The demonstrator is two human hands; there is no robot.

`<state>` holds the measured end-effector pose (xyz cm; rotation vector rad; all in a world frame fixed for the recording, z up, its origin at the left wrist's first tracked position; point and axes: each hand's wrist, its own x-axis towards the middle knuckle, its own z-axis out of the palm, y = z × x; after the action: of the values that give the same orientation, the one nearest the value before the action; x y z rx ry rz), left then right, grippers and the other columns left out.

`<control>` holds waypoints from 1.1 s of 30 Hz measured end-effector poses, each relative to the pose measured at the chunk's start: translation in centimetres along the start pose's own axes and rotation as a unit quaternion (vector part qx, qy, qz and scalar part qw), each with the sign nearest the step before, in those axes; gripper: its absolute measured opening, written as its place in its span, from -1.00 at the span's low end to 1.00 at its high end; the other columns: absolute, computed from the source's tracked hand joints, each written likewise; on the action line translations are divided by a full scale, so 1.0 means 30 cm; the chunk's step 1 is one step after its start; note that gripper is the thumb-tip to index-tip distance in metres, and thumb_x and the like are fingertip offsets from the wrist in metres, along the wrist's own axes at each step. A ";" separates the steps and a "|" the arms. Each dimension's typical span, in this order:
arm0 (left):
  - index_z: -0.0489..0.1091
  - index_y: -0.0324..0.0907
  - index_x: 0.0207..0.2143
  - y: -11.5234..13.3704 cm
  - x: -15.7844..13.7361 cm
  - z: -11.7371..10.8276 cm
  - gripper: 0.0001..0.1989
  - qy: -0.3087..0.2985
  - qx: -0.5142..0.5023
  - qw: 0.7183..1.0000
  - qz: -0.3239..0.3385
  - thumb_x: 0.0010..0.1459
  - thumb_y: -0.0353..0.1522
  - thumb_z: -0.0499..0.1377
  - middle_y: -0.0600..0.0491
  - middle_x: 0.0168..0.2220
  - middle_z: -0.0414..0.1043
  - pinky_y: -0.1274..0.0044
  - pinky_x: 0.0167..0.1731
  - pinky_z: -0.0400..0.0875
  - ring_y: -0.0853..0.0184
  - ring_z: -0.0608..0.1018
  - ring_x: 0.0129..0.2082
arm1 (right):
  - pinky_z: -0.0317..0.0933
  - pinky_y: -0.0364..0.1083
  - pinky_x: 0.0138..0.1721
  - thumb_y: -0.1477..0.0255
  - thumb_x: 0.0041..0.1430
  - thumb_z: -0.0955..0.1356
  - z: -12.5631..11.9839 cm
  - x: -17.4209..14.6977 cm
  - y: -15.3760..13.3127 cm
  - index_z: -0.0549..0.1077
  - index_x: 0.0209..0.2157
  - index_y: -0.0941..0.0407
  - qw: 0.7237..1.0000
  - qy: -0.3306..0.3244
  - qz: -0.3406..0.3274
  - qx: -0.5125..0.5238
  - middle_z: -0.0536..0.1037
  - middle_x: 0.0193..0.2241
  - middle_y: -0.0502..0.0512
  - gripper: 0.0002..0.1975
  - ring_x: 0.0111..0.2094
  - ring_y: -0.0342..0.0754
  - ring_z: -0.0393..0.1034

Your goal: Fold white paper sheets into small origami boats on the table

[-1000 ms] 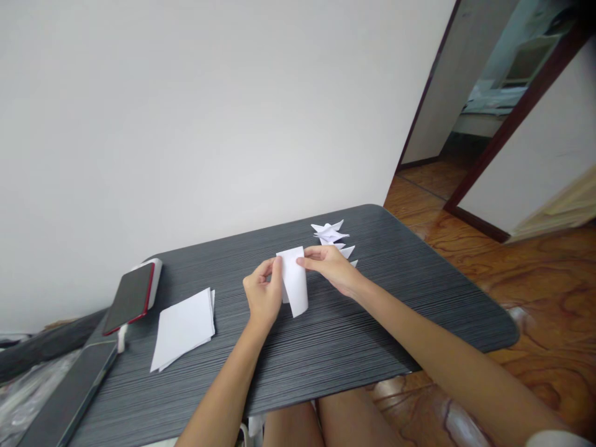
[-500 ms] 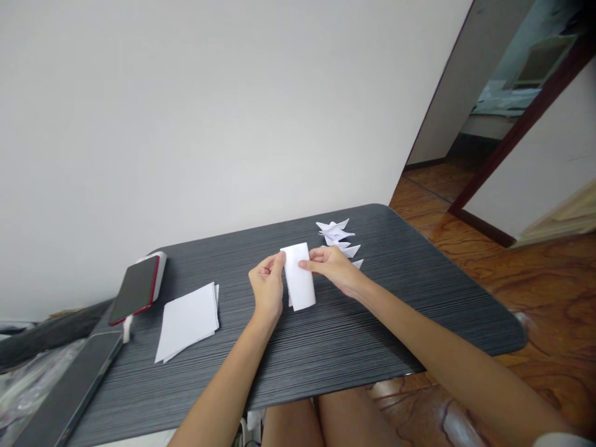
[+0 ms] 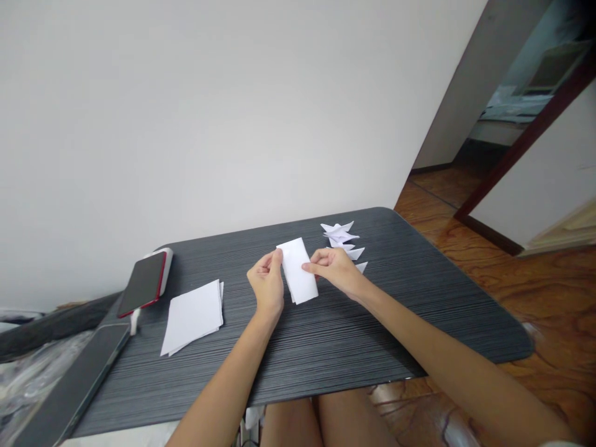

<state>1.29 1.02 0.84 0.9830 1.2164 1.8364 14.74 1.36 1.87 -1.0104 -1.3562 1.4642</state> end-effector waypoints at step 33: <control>0.44 -0.32 -0.45 -0.010 0.032 -0.031 -0.75 0.036 0.022 0.998 0.049 -0.09 -0.28 0.17 0.02 -0.50 0.46 0.60 -0.46 0.30 0.41 0.44 -0.50 | 0.22 -0.09 -0.33 0.16 -0.06 0.30 -0.008 0.004 0.007 0.46 -0.43 0.25 0.992 -0.116 0.013 0.037 0.49 -0.53 0.09 -0.60 -0.47 -0.12 0.36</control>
<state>0.09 1.56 0.50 1.0234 1.2771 1.9436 14.92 1.52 1.64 -0.8316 -1.4437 1.6798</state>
